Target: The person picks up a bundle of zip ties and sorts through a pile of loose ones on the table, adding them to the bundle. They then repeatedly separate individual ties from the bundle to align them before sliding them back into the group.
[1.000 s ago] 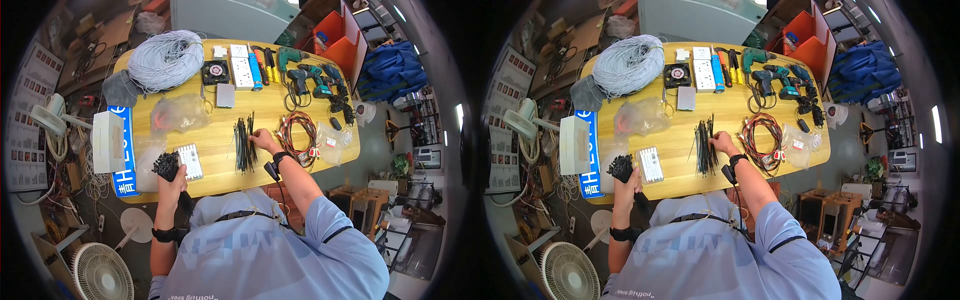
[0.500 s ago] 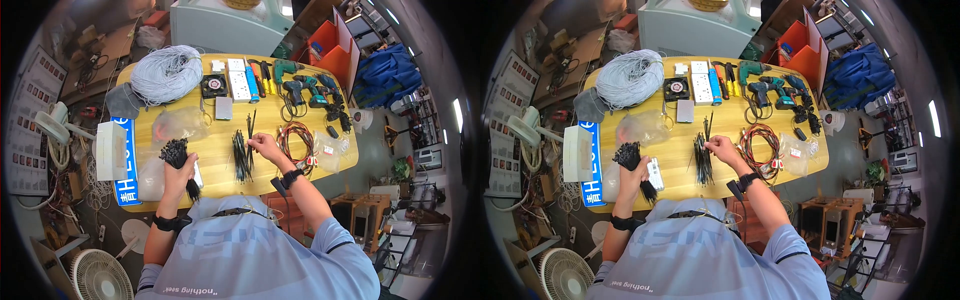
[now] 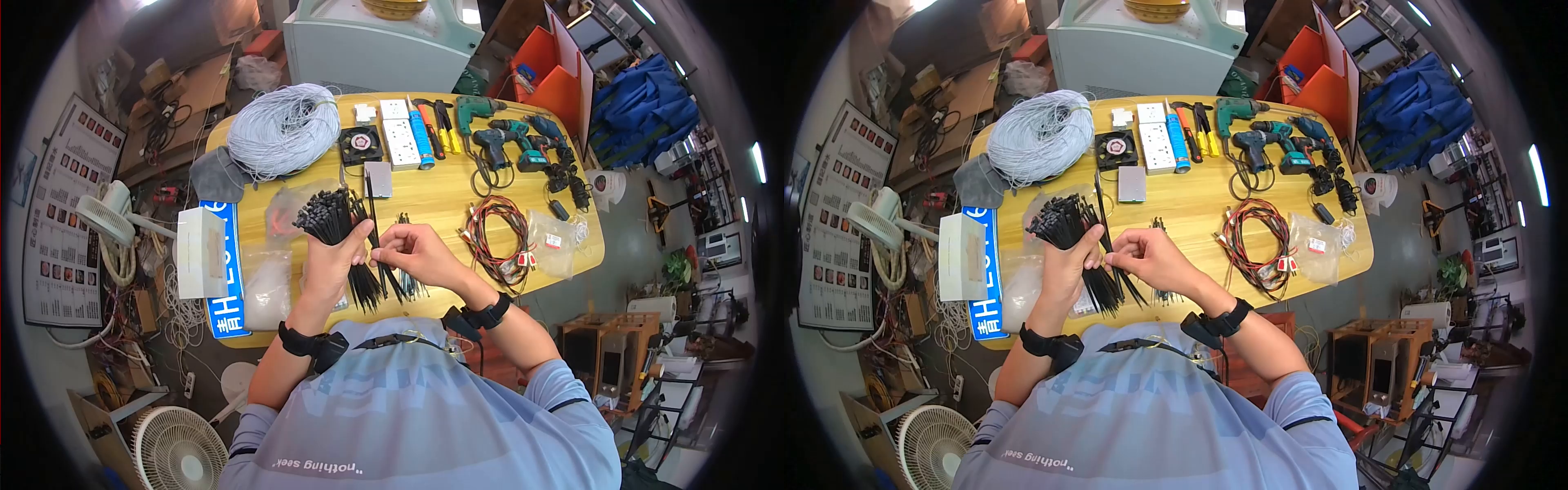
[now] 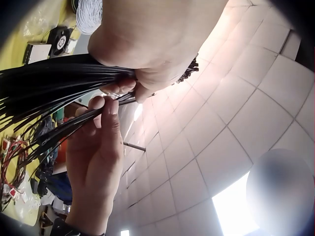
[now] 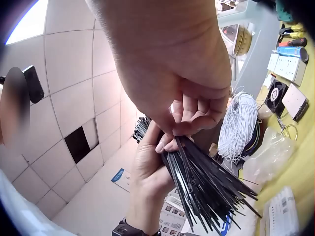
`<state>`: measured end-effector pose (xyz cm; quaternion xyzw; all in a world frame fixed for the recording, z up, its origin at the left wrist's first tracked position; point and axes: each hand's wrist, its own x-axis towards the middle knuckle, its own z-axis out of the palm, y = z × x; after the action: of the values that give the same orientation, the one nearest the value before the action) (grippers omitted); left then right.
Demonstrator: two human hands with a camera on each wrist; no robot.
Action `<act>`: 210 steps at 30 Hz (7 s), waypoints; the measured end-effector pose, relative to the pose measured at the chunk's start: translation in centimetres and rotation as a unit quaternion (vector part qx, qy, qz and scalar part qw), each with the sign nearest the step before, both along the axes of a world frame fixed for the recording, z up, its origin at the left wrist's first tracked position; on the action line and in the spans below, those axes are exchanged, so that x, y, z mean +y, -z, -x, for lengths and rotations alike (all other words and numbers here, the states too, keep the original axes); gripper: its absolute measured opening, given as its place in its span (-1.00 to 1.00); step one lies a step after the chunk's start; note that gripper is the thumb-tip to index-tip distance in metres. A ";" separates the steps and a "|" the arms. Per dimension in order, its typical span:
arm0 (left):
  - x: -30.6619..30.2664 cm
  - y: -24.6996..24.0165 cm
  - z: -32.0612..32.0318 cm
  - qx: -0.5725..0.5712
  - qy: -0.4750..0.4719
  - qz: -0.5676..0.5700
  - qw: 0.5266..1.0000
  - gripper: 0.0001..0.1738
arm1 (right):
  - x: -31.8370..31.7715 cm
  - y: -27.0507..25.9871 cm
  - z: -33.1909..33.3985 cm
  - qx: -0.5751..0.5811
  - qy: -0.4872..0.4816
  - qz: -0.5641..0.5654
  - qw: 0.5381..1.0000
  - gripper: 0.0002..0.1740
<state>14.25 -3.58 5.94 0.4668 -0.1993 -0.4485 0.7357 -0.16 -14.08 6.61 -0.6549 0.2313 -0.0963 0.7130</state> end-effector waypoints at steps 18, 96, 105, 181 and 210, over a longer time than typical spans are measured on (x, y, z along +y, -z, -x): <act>0.7 -0.7 0.4 0.044 0.034 -0.016 0.998 -0.87 | 0.5 -1.1 -0.1 -0.007 -0.009 -0.012 1.000 -0.82; 2.2 3.8 -0.4 0.046 0.035 0.011 0.998 -0.80 | 1.6 1.3 -0.7 -0.025 0.007 0.044 0.999 -0.85; 3.0 3.7 -1.3 -0.090 0.059 -0.028 0.994 -0.79 | -0.2 -0.9 -1.0 -0.036 0.045 0.044 0.997 -0.85; 4.4 4.4 -1.1 -0.187 0.153 -0.135 0.961 -0.69 | 1.3 -2.4 -1.5 -0.094 0.038 0.180 0.979 -0.77; 2.1 4.0 -0.3 -0.465 0.010 -0.011 0.885 -0.76 | 3.0 -1.0 -4.4 -0.158 -0.052 0.528 0.833 -0.66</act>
<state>14.60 -1.43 1.95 0.6282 -0.5176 -0.1897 0.5491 4.28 -11.05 7.61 -0.9185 -0.0051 -0.2690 0.2899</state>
